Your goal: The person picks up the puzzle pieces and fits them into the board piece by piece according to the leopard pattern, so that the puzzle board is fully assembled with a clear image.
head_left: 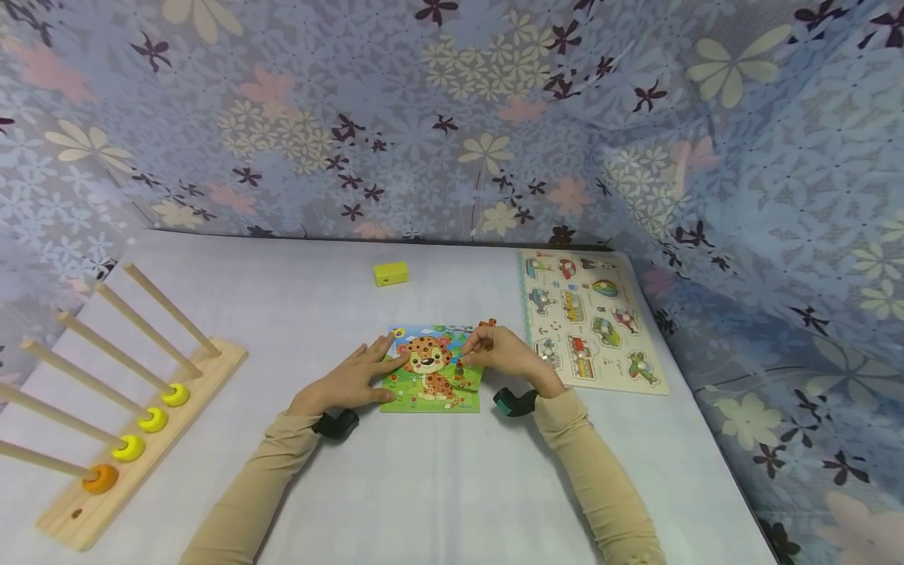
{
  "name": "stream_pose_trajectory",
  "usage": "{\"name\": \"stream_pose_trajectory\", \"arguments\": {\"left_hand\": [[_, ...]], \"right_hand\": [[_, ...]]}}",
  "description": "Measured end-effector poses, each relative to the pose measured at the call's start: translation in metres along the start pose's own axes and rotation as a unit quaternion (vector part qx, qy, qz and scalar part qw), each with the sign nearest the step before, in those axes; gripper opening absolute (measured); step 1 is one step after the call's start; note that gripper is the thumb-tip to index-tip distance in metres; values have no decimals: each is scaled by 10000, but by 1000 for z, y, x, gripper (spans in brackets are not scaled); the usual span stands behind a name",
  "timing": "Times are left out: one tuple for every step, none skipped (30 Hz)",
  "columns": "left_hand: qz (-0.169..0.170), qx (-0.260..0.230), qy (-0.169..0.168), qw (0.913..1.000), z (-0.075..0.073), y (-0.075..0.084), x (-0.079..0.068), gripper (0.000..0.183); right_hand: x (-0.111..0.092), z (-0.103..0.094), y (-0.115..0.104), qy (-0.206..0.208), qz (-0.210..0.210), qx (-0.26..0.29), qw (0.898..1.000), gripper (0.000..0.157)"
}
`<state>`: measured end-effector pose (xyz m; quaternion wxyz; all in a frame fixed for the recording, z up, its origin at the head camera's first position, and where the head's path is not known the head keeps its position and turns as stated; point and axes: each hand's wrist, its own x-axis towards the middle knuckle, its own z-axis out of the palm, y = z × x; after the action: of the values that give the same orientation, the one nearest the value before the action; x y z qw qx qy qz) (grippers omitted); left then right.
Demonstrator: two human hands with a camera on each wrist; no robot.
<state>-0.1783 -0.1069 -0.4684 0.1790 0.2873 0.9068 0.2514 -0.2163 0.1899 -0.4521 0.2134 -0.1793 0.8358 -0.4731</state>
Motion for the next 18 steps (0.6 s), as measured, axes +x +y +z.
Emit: {"name": "stream_pose_trajectory", "arguments": {"left_hand": [[1, 2, 0, 10000, 0, 0, 0, 67], [4, 1, 0, 10000, 0, 0, 0, 67], [3, 6, 1, 10000, 0, 0, 0, 67], [2, 8, 1, 10000, 0, 0, 0, 67], [4, 9, 3, 10000, 0, 0, 0, 67], [5, 7, 3, 10000, 0, 0, 0, 67], [3, -2, 2, 10000, 0, 0, 0, 67], [0, -11, -2, 10000, 0, 0, 0, 67], [-4, -17, -3, 10000, 0, 0, 0, 67], [-4, -25, -5, 10000, 0, 0, 1, 67], [-5, -29, -8, 10000, 0, 0, 1, 67], [2, -20, -7, 10000, 0, 0, 1, 67], [-8, -20, -20, 10000, 0, 0, 1, 67], [3, -10, -18, 10000, 0, 0, 1, 67], [1, -3, -23, 10000, 1, 0, 1, 67], [16, -3, -17, 10000, 1, 0, 1, 67], [28, -8, -14, 10000, 1, 0, 1, 67], [40, -16, -9, 10000, 1, 0, 1, 67]], "right_hand": [[0, 3, -2, -81, -36, -52, 9999, 13], [0, 5, -3, -139, -77, -102, 9998, 13], [1, 8, -4, -189, -114, -134, 9997, 13], [1, 10, -5, -229, -131, -167, 9995, 13], [1, 12, -6, -277, -152, -186, 9993, 13], [1, 14, -6, -319, -168, -224, 9991, 13], [0, 15, -7, -347, -171, -264, 9989, 13], [0, 17, -7, -368, -191, -316, 9986, 13], [0, 18, -8, -400, -197, -375, 9983, 13], [0, 19, -8, -429, -199, -440, 9979, 13], [0, 20, -9, -447, -207, -536, 9973, 14], [0, 21, -9, -447, -221, -652, 9966, 14], [-1, 21, -10, -448, -223, -776, 9957, 14], [-1, 22, -10, -445, -241, -910, 9946, 15], [-1, 23, -11, -444, -248, -1058, 9931, 16], [-1, 23, -12, -438, -258, -1203, 9914, 17], [-2, 24, -13, -428, -288, -1374, 9892, 18], [-2, 24, -14, -412, -333, -1560, 9863, 20]]}}
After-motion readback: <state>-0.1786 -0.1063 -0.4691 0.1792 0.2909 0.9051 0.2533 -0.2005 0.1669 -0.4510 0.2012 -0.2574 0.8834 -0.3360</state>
